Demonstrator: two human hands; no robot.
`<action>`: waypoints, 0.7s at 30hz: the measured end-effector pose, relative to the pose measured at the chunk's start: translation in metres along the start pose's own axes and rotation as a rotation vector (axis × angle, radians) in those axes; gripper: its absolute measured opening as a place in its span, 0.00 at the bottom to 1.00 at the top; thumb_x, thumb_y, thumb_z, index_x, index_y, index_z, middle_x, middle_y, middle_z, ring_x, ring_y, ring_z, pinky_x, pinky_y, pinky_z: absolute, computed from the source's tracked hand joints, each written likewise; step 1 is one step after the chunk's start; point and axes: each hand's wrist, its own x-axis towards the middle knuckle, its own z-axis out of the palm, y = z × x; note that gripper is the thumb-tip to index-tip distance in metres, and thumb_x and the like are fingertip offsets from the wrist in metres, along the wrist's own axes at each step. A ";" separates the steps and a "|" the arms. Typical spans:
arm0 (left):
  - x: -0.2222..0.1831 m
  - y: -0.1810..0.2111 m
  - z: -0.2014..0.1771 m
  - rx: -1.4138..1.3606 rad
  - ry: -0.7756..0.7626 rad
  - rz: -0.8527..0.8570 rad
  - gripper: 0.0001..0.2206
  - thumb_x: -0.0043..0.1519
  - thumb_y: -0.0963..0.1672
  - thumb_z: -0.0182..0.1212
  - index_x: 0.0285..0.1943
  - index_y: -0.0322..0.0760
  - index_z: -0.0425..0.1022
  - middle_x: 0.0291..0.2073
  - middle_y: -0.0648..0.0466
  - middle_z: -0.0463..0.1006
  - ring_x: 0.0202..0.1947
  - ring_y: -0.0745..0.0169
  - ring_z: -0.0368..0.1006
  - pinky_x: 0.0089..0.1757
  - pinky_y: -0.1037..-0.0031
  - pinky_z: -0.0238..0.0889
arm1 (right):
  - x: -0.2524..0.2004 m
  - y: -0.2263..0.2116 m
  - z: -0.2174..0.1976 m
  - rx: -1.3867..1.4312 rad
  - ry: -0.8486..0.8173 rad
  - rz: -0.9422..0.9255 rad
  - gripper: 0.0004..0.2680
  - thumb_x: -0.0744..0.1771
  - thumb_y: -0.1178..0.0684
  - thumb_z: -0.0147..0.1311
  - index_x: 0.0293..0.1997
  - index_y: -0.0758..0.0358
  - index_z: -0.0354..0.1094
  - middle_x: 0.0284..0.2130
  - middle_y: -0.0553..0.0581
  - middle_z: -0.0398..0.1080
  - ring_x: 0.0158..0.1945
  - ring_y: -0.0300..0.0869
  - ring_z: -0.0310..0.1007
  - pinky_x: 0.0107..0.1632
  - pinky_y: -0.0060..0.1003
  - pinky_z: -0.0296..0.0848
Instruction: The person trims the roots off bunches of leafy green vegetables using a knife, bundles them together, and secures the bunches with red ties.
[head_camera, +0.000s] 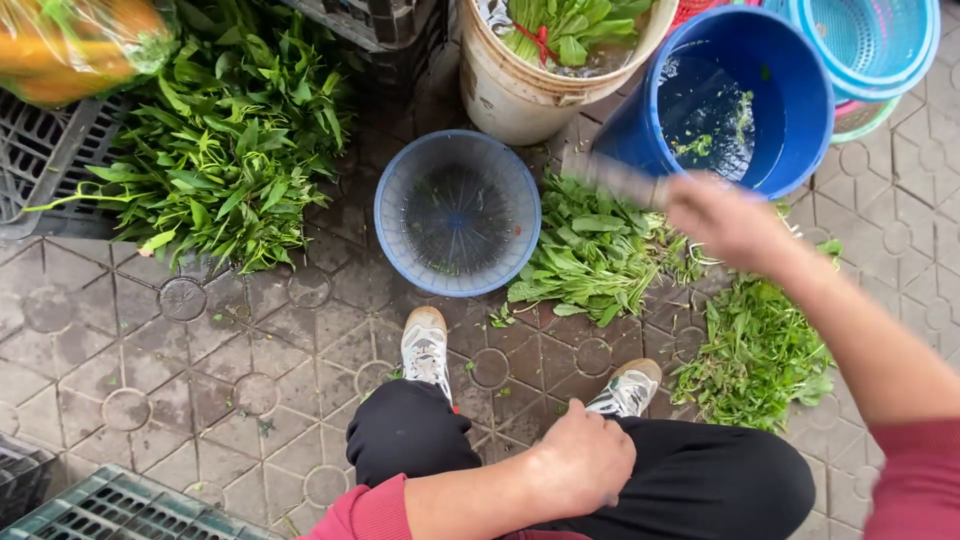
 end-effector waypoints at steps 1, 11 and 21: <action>0.004 0.002 0.005 -0.003 0.008 0.000 0.33 0.60 0.59 0.74 0.67 0.38 0.79 0.55 0.44 0.84 0.53 0.39 0.81 0.56 0.39 0.63 | 0.022 0.000 -0.018 -0.009 0.000 -0.001 0.07 0.76 0.46 0.45 0.56 0.44 0.69 0.53 0.49 0.75 0.50 0.44 0.77 0.47 0.41 0.80; 0.008 -0.024 0.026 -0.095 -0.064 -0.112 0.23 0.75 0.45 0.44 0.77 0.28 0.70 0.65 0.31 0.77 0.58 0.25 0.75 0.62 0.24 0.53 | 0.274 -0.017 -0.040 -0.298 0.579 -0.078 0.12 0.76 0.46 0.52 0.68 0.56 0.66 0.52 0.72 0.73 0.49 0.72 0.78 0.42 0.69 0.76; -0.009 -0.049 0.008 -0.237 -0.200 -0.124 0.40 0.64 0.52 0.65 0.82 0.24 0.61 0.69 0.29 0.72 0.64 0.27 0.71 0.66 0.30 0.51 | 0.304 -0.058 -0.061 -0.318 0.133 0.145 0.15 0.79 0.45 0.42 0.67 0.67 0.68 0.56 0.76 0.77 0.54 0.69 0.79 0.54 0.65 0.76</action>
